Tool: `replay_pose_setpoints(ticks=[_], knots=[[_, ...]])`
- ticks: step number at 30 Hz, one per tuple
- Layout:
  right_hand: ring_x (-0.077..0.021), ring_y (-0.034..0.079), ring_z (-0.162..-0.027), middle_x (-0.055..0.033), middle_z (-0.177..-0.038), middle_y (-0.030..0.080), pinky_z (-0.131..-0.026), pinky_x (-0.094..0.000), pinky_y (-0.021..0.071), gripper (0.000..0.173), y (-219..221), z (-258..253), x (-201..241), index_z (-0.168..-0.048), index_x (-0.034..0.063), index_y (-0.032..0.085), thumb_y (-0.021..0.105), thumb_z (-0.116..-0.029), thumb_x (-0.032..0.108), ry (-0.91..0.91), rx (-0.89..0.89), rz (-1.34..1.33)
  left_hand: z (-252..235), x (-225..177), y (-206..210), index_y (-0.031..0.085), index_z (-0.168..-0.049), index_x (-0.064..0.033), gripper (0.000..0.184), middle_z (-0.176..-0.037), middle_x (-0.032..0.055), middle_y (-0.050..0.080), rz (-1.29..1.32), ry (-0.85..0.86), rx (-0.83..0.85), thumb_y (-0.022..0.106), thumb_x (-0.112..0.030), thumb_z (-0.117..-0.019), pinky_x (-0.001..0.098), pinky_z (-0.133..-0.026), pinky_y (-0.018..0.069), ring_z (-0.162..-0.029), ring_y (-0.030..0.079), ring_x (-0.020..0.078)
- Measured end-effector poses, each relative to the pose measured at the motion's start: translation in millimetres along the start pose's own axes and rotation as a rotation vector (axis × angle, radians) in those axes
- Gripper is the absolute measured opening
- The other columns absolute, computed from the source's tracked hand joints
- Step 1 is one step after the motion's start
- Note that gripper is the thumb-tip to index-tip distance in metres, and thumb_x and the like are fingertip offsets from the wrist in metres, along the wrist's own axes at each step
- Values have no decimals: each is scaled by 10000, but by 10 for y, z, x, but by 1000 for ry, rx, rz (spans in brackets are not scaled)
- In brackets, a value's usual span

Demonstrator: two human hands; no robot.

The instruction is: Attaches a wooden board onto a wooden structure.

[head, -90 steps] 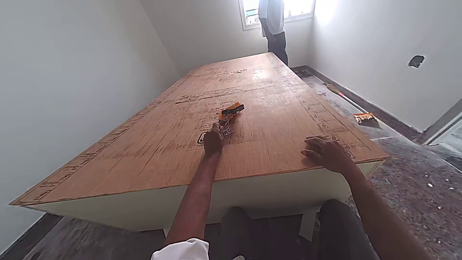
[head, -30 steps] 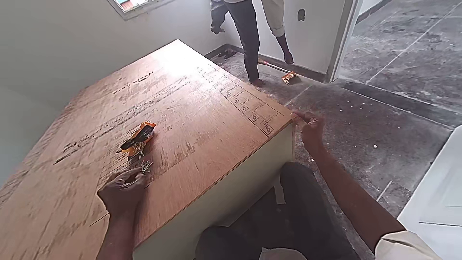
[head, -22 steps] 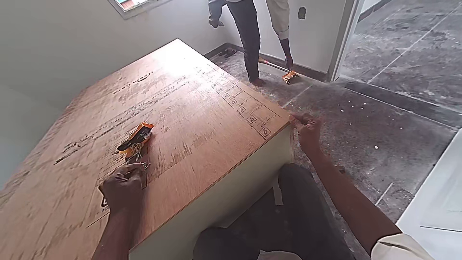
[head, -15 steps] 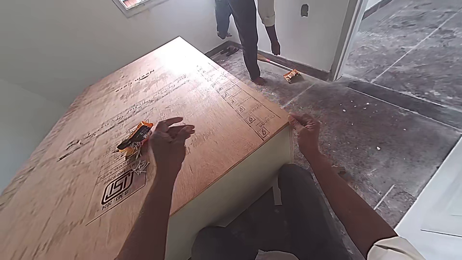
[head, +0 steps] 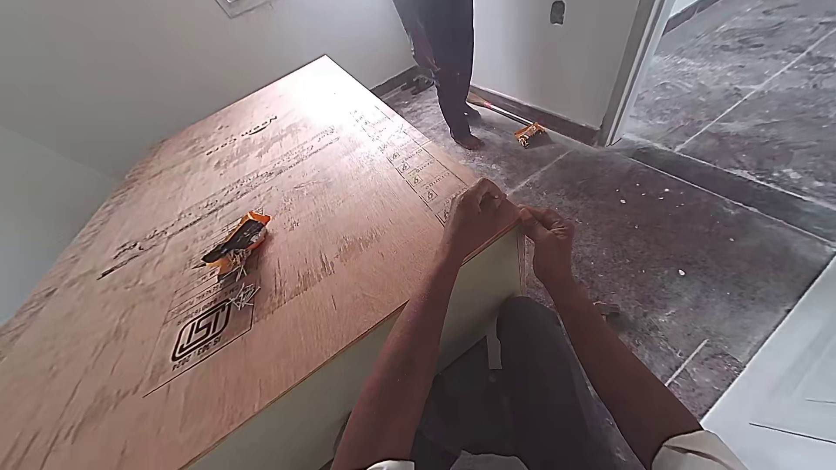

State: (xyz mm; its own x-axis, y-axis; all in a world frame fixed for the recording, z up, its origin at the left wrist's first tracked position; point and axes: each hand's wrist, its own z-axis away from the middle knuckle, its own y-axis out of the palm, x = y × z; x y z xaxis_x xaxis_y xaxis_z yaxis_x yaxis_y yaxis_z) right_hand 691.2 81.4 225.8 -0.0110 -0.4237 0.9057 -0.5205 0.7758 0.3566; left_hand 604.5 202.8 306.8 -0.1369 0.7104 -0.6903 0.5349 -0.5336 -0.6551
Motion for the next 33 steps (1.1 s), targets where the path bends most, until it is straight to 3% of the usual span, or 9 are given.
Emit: replay_pose_setpoints(ticks=[5,9,12,16,18,22,24,30,33], knots=[[-110,708,-976,-47,-1088,729,-893,-315,592,228,-78,6,-64,-1245,7,629,527,-1043,26,45,32,-150,23,37,-21,694,-1045,-13,95,-904,59,717,140,-18,-57,628,-61,-998,250,-756,546,-786,658,70],[-165,740,-911,-108,-1016,739,-821,-328,627,190,-344,91,-271,-1183,-39,646,562,-1022,16,147,-44,-19,54,15,-31,711,-1046,-11,90,-898,52,735,247,-63,-43,683,-46,-968,240,-763,572,-783,680,61],[-132,716,-858,-110,-987,726,-782,-302,610,211,-916,274,-714,-1166,-43,672,609,-1009,82,240,-96,304,55,21,-30,707,-1050,10,107,-881,43,740,320,-30,-31,696,-6,-945,220,-749,582,-762,686,44],[-378,678,-1028,-232,-1103,714,-945,-587,497,278,-1936,778,-1385,-1204,-31,700,632,-1005,151,507,-113,908,57,12,-26,676,-1048,13,128,-836,22,731,352,-5,10,706,20,-923,192,-704,573,-723,678,24],[-460,635,-1128,-284,-1175,679,-974,-651,457,305,-2343,1047,-1623,-1217,-43,684,667,-985,154,663,-122,1096,49,-17,-31,665,-1037,2,123,-808,15,727,345,-27,21,710,14,-922,192,-684,572,-701,675,25],[-499,551,-1262,-339,-1365,557,-1031,-635,443,566,-2853,1503,-1923,-1350,-48,584,772,-923,272,944,-54,1258,29,-30,-21,670,-1031,-9,114,-766,8,720,315,-48,26,714,-5,-927,186,-641,547,-651,650,15],[-489,567,-1252,-343,-1353,562,-1023,-620,461,634,-3004,1647,-2014,-1372,-49,559,800,-902,301,1015,22,1273,19,-25,-9,669,-1031,-13,107,-759,0,713,305,-48,35,708,-9,-932,179,-636,537,-645,641,8],[-444,636,-1170,-287,-1210,661,-955,-603,505,453,-3155,1664,-2221,-1243,-41,622,768,-908,227,1079,178,1318,16,-37,4,661,-1051,-6,129,-793,4,724,282,-40,41,710,-7,-931,180,-655,548,-669,653,7],[-417,656,-1122,-288,-1163,675,-949,-595,499,370,-3106,1510,-2183,-1163,-83,644,694,-938,207,1168,27,1183,15,-40,18,668,-1058,-5,152,-830,18,726,239,-30,45,715,18,-915,193,-681,559,-699,662,23]])
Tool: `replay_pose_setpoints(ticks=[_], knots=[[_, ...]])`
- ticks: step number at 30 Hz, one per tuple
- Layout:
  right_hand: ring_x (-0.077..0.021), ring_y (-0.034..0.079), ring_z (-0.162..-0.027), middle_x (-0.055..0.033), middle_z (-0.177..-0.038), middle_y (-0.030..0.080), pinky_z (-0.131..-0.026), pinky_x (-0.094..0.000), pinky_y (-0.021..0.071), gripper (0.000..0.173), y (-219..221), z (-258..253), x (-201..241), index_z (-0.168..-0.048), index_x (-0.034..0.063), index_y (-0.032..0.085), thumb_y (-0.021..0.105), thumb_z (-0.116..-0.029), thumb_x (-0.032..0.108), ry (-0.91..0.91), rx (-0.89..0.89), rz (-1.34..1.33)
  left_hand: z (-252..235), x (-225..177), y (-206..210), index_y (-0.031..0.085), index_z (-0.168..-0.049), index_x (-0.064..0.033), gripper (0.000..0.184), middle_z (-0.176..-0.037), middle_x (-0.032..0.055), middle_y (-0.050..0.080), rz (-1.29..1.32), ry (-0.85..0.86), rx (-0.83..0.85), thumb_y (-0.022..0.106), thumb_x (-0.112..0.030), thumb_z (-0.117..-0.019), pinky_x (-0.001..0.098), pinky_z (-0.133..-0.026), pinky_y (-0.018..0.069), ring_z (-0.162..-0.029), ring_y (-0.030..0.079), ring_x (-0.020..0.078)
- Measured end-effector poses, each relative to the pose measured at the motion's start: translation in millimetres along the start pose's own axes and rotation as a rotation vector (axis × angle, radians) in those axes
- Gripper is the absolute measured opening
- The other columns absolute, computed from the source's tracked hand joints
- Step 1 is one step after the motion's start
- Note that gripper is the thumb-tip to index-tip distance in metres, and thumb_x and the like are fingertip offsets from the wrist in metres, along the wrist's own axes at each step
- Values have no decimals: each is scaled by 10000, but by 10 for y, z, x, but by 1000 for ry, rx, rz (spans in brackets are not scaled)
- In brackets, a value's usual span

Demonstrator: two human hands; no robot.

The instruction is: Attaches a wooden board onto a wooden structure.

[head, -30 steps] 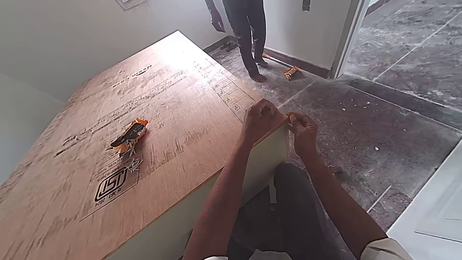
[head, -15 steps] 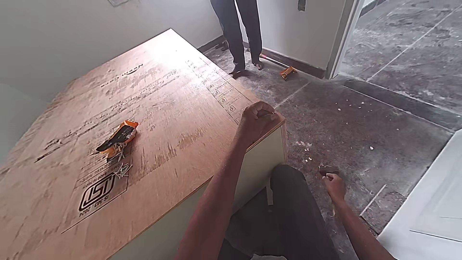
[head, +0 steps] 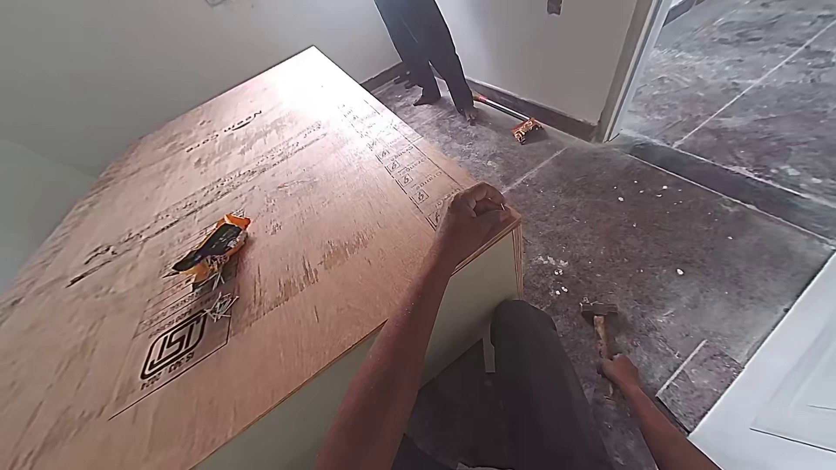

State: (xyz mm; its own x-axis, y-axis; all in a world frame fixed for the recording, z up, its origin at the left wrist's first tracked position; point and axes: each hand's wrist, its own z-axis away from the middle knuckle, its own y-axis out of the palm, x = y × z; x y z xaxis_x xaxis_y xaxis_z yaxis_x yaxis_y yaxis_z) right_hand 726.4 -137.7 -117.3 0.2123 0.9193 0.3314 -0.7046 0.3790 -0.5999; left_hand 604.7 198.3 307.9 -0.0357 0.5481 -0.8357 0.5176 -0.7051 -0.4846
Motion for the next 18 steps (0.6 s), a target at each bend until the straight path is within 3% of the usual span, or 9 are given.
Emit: replay_pose_setpoints(ticks=[1,3,5,8,11,14,18], knots=[[-386,672,-1059,-272,-1130,683,-918,-569,509,343,0,-46,28,-1158,-88,643,651,-970,198,39,17,-105,-1,-4,6,669,-1058,-5,153,-842,23,729,-6,-1,3,709,27,-914,199,-691,565,-712,669,28],[-277,671,-818,-204,-1014,669,-744,-461,555,322,11,-106,103,-1222,-62,591,555,-1041,202,80,92,-347,-2,-17,12,665,-1058,-5,149,-843,20,725,-9,-6,11,701,31,-918,198,-698,565,-719,669,26],[-190,611,-625,-122,-850,629,-586,-372,543,282,22,-131,211,-1191,-23,569,600,-1030,207,80,108,-471,-10,-4,4,673,-1063,-17,141,-841,15,730,-31,-2,18,703,8,-927,212,-702,567,-721,672,32],[-221,613,-662,-152,-887,627,-636,-412,542,303,18,-62,331,-1187,-38,588,647,-991,185,56,53,-400,1,10,8,680,-1071,-34,141,-831,13,727,-65,-18,26,697,-2,-935,235,-700,564,-717,668,48],[-225,609,-635,-152,-839,623,-618,-415,541,264,-40,141,410,-1110,-59,590,661,-982,160,-25,18,-415,-5,-42,12,678,-1070,-42,125,-815,16,721,-92,-33,17,687,-4,-951,233,-656,558,-679,658,57],[-248,604,-609,-158,-779,619,-609,-448,533,244,-183,446,479,-1047,-62,614,666,-979,166,-190,-43,-416,4,6,-5,684,-1082,-52,138,-823,7,728,-127,9,18,692,-18,-949,261,-676,569,-693,669,65],[-238,623,-618,-122,-740,622,-635,-476,545,332,-713,867,876,-1046,-33,636,644,-1006,296,-484,-224,-417,11,53,21,667,-1111,-66,217,-818,0,741,-133,56,-8,724,0,-912,248,-656,577,-677,680,56]])
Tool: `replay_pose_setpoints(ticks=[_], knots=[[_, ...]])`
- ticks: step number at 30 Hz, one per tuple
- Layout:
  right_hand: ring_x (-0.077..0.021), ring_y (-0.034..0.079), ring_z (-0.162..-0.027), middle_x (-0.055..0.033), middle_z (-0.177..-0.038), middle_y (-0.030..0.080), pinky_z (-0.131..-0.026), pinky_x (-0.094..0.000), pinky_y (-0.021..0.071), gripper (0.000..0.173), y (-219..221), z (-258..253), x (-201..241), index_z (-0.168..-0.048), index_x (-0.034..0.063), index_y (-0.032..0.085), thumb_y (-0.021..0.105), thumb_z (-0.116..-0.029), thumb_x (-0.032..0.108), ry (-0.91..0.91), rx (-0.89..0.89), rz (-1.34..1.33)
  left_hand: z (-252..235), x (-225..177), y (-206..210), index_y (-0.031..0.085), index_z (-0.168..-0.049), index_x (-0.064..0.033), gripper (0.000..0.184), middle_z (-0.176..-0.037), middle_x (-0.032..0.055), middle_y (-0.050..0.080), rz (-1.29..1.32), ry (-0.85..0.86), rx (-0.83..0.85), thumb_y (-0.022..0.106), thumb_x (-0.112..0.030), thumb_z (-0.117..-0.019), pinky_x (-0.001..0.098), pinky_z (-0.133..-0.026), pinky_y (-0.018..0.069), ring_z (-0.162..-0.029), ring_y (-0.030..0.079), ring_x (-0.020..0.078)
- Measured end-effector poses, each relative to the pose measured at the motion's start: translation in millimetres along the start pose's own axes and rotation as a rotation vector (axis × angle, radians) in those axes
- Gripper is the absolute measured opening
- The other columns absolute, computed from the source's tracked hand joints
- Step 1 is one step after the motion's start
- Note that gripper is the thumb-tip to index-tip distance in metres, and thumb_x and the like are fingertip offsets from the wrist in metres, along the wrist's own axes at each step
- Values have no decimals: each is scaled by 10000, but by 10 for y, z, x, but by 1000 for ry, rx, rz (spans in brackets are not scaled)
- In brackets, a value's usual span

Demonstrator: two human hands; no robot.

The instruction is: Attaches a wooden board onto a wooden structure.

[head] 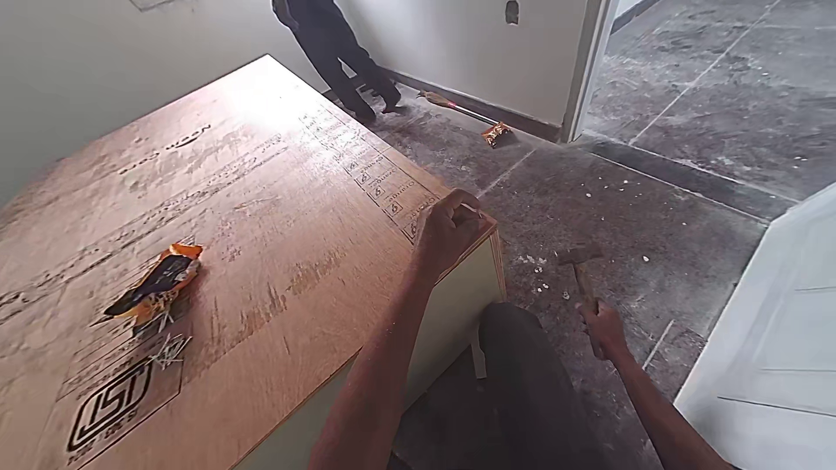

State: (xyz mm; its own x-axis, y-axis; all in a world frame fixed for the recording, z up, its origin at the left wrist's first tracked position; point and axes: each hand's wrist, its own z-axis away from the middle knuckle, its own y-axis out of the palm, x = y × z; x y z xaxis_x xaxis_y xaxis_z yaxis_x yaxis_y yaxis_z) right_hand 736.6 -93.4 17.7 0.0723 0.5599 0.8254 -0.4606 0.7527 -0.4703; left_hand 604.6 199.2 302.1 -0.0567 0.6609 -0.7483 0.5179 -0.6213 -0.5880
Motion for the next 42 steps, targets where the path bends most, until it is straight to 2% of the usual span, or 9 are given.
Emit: replay_pose_setpoints(ticks=[2,5,9,13,17,23,32,36,42], knots=[[-182,618,-622,-79,-750,628,-631,-416,529,281,-197,-25,514,-1052,-33,634,650,-944,226,-207,-61,-64,-7,-5,6,646,-1152,-88,279,-798,-2,734,-16,-14,-17,751,-17,-904,259,-630,566,-650,670,69],[-78,627,-610,-19,-827,639,-577,-249,568,351,-473,-11,1258,-1212,-17,537,619,-906,133,-383,106,-308,-10,-27,6,623,-1198,-99,341,-791,-9,736,-40,-40,-17,765,-26,-897,262,-621,567,-636,670,62],[-54,554,-505,35,-689,561,-476,-210,511,228,-644,259,1894,-1147,44,577,611,-988,205,-452,163,-403,-17,-41,4,596,-1258,-101,399,-791,-2,738,-25,-76,-6,764,-42,-900,295,-644,576,-640,677,81],[2,582,-531,90,-706,580,-503,-176,534,300,-834,432,2269,-1166,66,565,613,-936,252,-705,165,-266,-33,-65,-31,527,-1339,-124,471,-822,-7,735,-31,-127,27,751,-81,-927,311,-671,581,-673,683,92],[-21,575,-548,54,-728,594,-496,-228,514,359,-1122,550,2739,-1172,123,618,672,-883,329,-845,104,37,-25,-79,-20,492,-1368,-122,510,-822,13,725,-40,-143,36,759,-114,-933,349,-673,588,-679,686,125],[-108,514,-483,20,-648,546,-436,-325,431,331,-1224,717,3456,-1062,152,627,646,-969,469,-972,7,370,-44,-66,-28,479,-1403,-128,538,-871,23,747,-107,-145,39,751,-145,-939,430,-750,606,-750,722,161],[-96,544,-573,34,-694,575,-532,-341,445,174,-1178,631,3755,-1035,137,658,674,-983,302,-1099,154,699,-70,-22,-31,440,-1430,-102,591,-851,30,738,-128,-96,55,753,-164,-933,471,-796,594,-777,722,190],[-129,543,-547,20,-640,539,-512,-349,443,175,-1060,555,3681,-881,142,615,703,-974,261,-1062,256,875,-51,-6,-7,427,-1419,-90,588,-837,48,735,-140,-75,24,749,-148,-930,511,-782,590,-773,727,218],[-80,464,-505,45,-622,488,-477,-302,369,181,-1183,756,3751,-944,133,611,648,-988,304,-1098,76,613,-55,-23,-18,451,-1421,-86,563,-820,29,720,-118,-79,29,735,-140,-938,467,-758,587,-730,699,185]])
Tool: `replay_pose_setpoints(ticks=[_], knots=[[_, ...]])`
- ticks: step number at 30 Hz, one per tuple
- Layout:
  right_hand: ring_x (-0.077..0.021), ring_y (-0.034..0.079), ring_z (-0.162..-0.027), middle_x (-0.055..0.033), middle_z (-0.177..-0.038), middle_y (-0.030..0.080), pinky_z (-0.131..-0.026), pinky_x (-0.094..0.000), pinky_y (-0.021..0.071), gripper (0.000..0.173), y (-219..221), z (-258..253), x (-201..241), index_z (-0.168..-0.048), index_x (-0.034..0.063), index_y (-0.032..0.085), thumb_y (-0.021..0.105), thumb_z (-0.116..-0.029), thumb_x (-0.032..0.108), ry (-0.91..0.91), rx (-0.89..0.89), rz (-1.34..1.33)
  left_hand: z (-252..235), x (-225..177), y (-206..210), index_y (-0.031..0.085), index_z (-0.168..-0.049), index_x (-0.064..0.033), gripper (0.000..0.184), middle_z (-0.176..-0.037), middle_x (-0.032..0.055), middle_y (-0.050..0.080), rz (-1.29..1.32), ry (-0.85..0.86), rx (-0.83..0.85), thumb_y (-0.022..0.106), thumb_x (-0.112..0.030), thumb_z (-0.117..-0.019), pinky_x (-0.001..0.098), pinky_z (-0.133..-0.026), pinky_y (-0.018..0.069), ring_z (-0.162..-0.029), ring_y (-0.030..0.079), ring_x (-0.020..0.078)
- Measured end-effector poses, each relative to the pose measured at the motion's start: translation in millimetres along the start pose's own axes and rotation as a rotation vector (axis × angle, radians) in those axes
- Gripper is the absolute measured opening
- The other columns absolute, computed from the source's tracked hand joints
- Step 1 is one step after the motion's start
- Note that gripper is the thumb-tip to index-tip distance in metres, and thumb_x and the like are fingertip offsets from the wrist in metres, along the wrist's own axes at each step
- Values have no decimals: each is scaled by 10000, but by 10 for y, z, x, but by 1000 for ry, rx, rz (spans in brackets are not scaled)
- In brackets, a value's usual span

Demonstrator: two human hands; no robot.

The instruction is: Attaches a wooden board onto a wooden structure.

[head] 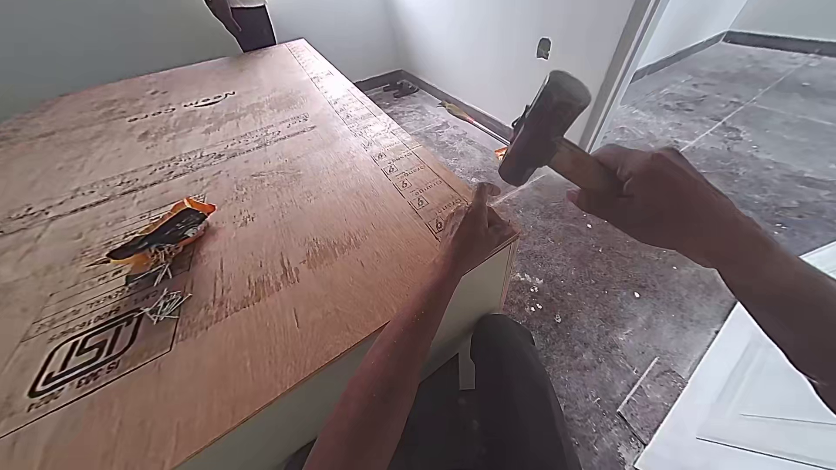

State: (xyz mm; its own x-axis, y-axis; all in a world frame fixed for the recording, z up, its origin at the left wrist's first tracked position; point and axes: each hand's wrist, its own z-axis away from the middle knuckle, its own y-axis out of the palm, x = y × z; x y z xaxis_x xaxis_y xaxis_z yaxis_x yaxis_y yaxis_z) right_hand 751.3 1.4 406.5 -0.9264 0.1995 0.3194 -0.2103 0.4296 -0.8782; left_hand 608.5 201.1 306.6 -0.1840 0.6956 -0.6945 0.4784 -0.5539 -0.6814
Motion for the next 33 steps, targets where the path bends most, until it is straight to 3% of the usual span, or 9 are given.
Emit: replay_pose_setpoints(ticks=[7,9,11,13,16,19,26,29,33], knots=[[-196,577,-565,-16,-631,543,-507,-418,458,135,159,-48,-158,-869,129,623,688,-950,215,-32,256,226,10,-4,1,441,-1424,-85,606,-816,29,726,4,9,-9,765,-156,-916,485,-787,587,-748,710,188],[-168,542,-532,0,-616,522,-491,-390,430,141,232,-12,-194,-870,127,607,681,-951,216,-4,186,131,27,-9,-4,453,-1422,-106,572,-816,23,726,-18,-4,-21,748,-148,-934,476,-755,586,-726,702,181],[-152,515,-508,-24,-621,528,-489,-355,426,176,401,51,-147,-909,92,601,671,-998,227,193,126,-145,25,-4,-1,452,-1415,-122,568,-810,17,719,-18,-15,-20,754,-156,-935,460,-730,590,-706,694,174],[-157,553,-477,-67,-646,571,-466,-327,498,208,645,62,-126,-986,66,591,677,-1010,253,401,66,-441,19,-3,10,446,-1426,-109,587,-812,21,721,2,-15,-4,758,-154,-930,459,-758,586,-719,698,175],[-155,609,-536,-85,-727,634,-510,-310,542,209,1044,-32,-63,-1023,27,588,743,-954,149,509,-96,-725,-3,5,-15,447,-1448,-106,614,-853,33,743,9,-29,10,759,-175,-923,473,-809,591,-771,720,182],[-165,689,-697,-84,-851,700,-662,-349,595,246,1336,-48,34,-1040,29,593,784,-904,103,566,-229,-842,12,-21,-17,451,-1430,-101,601,-844,30,737,16,-25,3,766,-146,-920,466,-783,592,-751,711,176],[-145,603,-659,-60,-832,677,-613,-355,498,282,1618,25,84,-1048,45,586,800,-887,133,623,-374,-807,9,35,-35,511,-1333,-70,520,-854,26,749,115,15,35,777,-165,-896,432,-778,603,-756,722,153],[-158,594,-662,-64,-819,641,-619,-366,499,290,1643,41,95,-1067,44,581,791,-901,156,625,-385,-795,-17,66,-59,597,-1277,-49,371,-1031,64,759,101,52,29,704,-60,-922,435,-881,588,-936,730,174],[-177,638,-683,-88,-837,644,-651,-384,560,270,1666,50,100,-1083,32,587,768,-913,135,654,-377,-825,-300,127,-116,740,-1143,-21,243,-1250,147,704,-201,184,235,552,-133,-1038,495,-1131,430,-1272,613,295]])
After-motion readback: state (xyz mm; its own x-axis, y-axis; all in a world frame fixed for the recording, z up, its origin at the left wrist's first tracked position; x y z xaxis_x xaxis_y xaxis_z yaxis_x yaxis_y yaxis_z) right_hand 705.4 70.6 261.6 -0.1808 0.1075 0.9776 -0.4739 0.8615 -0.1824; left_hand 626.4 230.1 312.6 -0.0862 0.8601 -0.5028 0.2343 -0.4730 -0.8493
